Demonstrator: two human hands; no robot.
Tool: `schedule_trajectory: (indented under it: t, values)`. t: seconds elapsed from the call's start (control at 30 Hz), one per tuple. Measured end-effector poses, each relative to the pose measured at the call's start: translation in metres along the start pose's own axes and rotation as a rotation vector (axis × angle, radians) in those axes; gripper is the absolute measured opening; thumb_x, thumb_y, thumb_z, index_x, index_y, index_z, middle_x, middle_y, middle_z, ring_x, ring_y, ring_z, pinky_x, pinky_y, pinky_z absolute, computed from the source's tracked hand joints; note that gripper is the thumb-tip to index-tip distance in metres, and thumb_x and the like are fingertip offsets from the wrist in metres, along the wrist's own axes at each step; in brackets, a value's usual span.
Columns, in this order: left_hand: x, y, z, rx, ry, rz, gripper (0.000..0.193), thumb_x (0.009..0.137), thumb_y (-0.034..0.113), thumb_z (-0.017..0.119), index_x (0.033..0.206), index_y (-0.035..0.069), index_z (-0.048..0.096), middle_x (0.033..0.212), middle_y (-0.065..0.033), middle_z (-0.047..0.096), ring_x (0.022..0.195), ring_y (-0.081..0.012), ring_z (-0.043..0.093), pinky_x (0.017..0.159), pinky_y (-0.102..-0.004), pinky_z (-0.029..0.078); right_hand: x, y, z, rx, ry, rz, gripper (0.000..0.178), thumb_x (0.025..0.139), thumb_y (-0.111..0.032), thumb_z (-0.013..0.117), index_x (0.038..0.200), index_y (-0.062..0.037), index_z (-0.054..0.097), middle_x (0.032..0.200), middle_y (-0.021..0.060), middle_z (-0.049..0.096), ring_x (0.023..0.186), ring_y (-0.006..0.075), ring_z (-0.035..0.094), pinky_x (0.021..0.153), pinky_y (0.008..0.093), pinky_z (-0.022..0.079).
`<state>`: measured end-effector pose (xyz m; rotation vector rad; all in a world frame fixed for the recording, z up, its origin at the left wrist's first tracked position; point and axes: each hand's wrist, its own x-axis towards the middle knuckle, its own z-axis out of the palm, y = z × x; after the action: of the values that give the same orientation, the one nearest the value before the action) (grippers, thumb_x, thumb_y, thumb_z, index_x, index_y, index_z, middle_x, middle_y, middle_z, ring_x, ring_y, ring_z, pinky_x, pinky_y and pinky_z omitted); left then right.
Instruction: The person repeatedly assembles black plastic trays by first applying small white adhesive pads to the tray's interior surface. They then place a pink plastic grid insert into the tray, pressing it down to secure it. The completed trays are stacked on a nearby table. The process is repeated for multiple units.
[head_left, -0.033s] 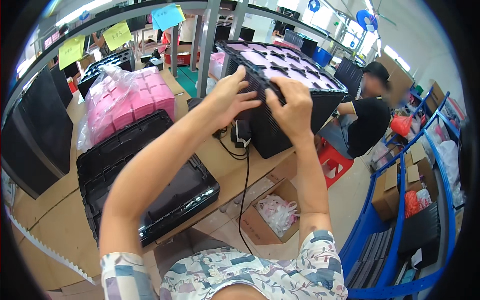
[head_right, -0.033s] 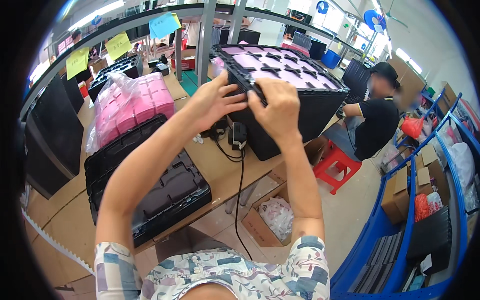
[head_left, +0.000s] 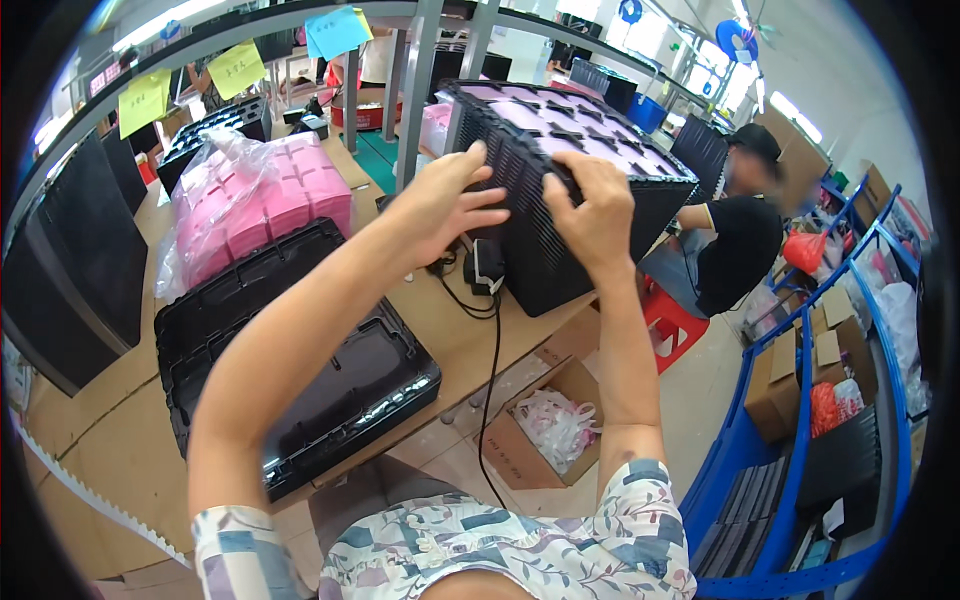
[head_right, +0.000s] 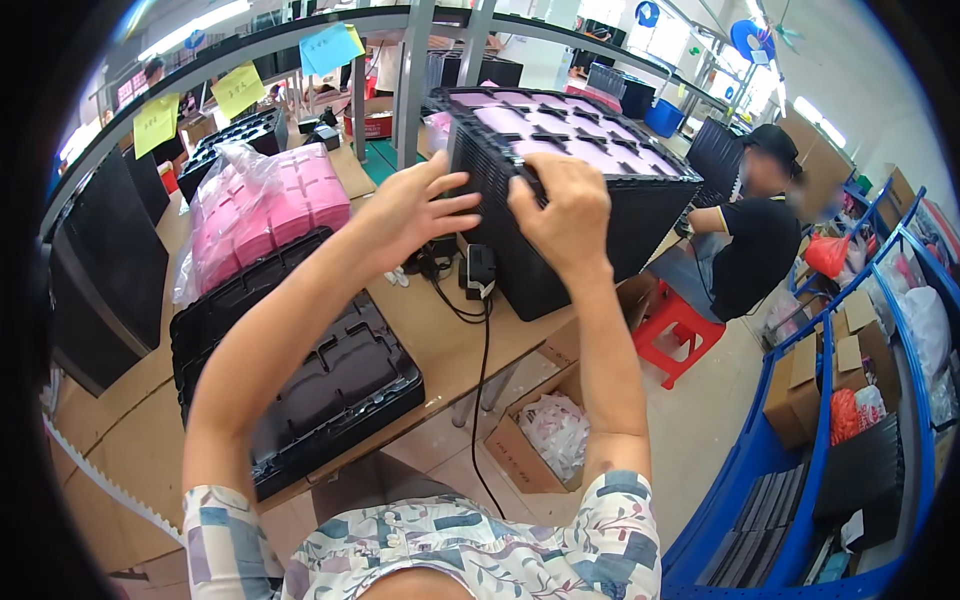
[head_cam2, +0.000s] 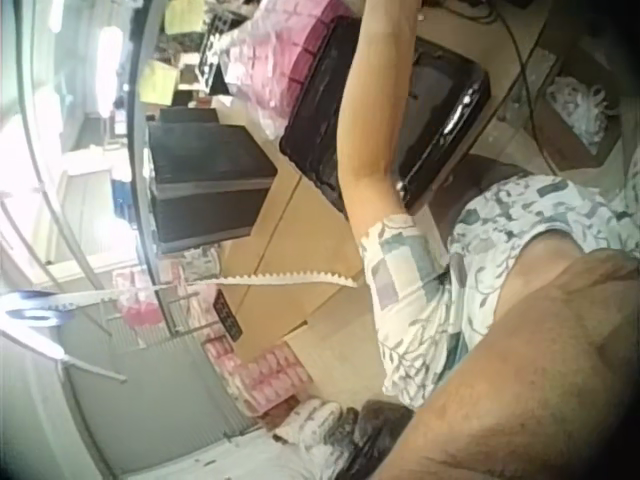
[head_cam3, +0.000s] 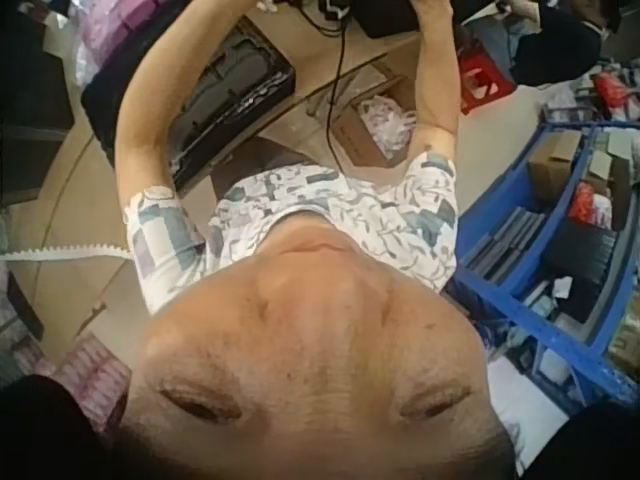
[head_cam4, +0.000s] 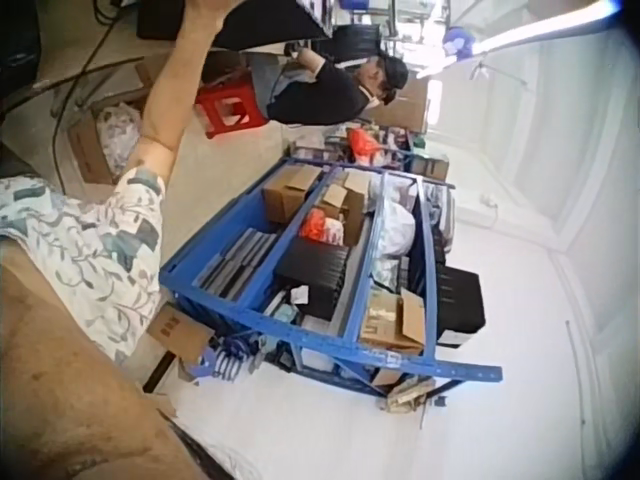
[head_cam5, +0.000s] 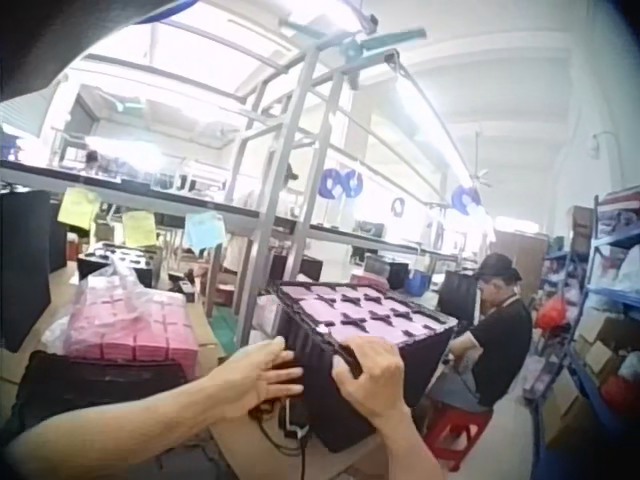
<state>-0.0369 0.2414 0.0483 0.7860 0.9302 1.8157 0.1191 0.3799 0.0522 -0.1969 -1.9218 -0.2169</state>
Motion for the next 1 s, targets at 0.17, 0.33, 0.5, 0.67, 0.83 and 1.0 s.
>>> schedule_trajectory:
  t: [0.17, 0.33, 0.5, 0.67, 0.83, 1.0]
  values:
    - [-0.122, 0.029, -0.064, 0.327, 0.060, -0.008, 0.048, 0.100, 0.024, 0.060, 0.140, 0.003, 0.043, 0.131, -0.0120, 0.057, 0.111, -0.0206, 0.062, 0.088, -0.0353, 0.054, 0.001, 0.066, -0.002, -0.110, -0.028, 0.094, 0.022, 0.082, -0.023, 0.071, 0.097, -0.0074, 0.074, 0.094, 0.0119, 0.073, 0.094, 0.0291, 0.067, 0.090, 0.0398, 0.048]
    - [-0.251, 0.042, -0.103, 0.369, 0.360, -0.013, 0.040, 0.096, 0.011, 0.059, 0.134, 0.003, 0.049, 0.121, -0.0105, 0.061, 0.098, -0.0158, 0.065, 0.079, -0.0294, 0.055, 0.012, 0.063, 0.002, -0.045, -0.035, 0.082, 0.019, 0.085, -0.021, 0.070, 0.097, -0.0062, 0.075, 0.092, 0.0123, 0.073, 0.092, 0.0288, 0.066, 0.088, 0.0377, 0.049]
    - [-0.323, 0.035, -0.143, 0.331, 0.609, 0.087, 0.033, 0.095, 0.009, 0.060, 0.126, 0.002, 0.054, 0.109, -0.0098, 0.065, 0.088, -0.0143, 0.066, 0.076, -0.0264, 0.054, 0.007, 0.071, -0.003, -0.045, -0.062, 0.074, 0.015, 0.085, -0.016, 0.068, 0.094, -0.0049, 0.074, 0.088, 0.0124, 0.072, 0.089, 0.0283, 0.067, 0.084, 0.0382, 0.050]
    - [-0.360, 0.037, -0.170, 0.301, 0.735, 0.240, 0.030, 0.097, 0.014, 0.062, 0.124, 0.003, 0.055, 0.105, -0.0070, 0.064, 0.086, -0.0106, 0.063, 0.074, -0.0255, 0.053, 0.013, 0.062, -0.011, -0.154, -0.183, 0.090, 0.022, 0.089, -0.020, 0.066, 0.101, -0.0028, 0.073, 0.099, 0.0152, 0.073, 0.094, 0.0324, 0.067, 0.087, 0.0416, 0.050]
    - [-0.360, 0.056, -0.200, 0.501, 0.839, 0.296, 0.030, 0.096, 0.016, 0.061, 0.122, 0.001, 0.057, 0.106, -0.0075, 0.065, 0.090, -0.0118, 0.061, 0.079, -0.0274, 0.051, 0.004, -0.059, -0.004, -0.032, -0.125, -0.265, 0.030, 0.085, -0.009, 0.070, 0.114, -0.0025, 0.067, 0.112, 0.0136, 0.068, 0.106, 0.0338, 0.062, 0.096, 0.0455, 0.045]
    - [-0.346, 0.075, -0.234, 0.677, 0.853, 0.313, 0.028, 0.097, 0.018, 0.061, 0.120, 0.002, 0.058, 0.104, -0.0058, 0.066, 0.090, -0.0106, 0.060, 0.080, -0.0268, 0.050, 0.011, -0.182, 0.074, 0.463, -0.384, -0.535, 0.020, 0.077, -0.007, 0.075, 0.095, -0.0044, 0.067, 0.097, 0.0069, 0.068, 0.090, 0.0266, 0.065, 0.085, 0.0404, 0.050]
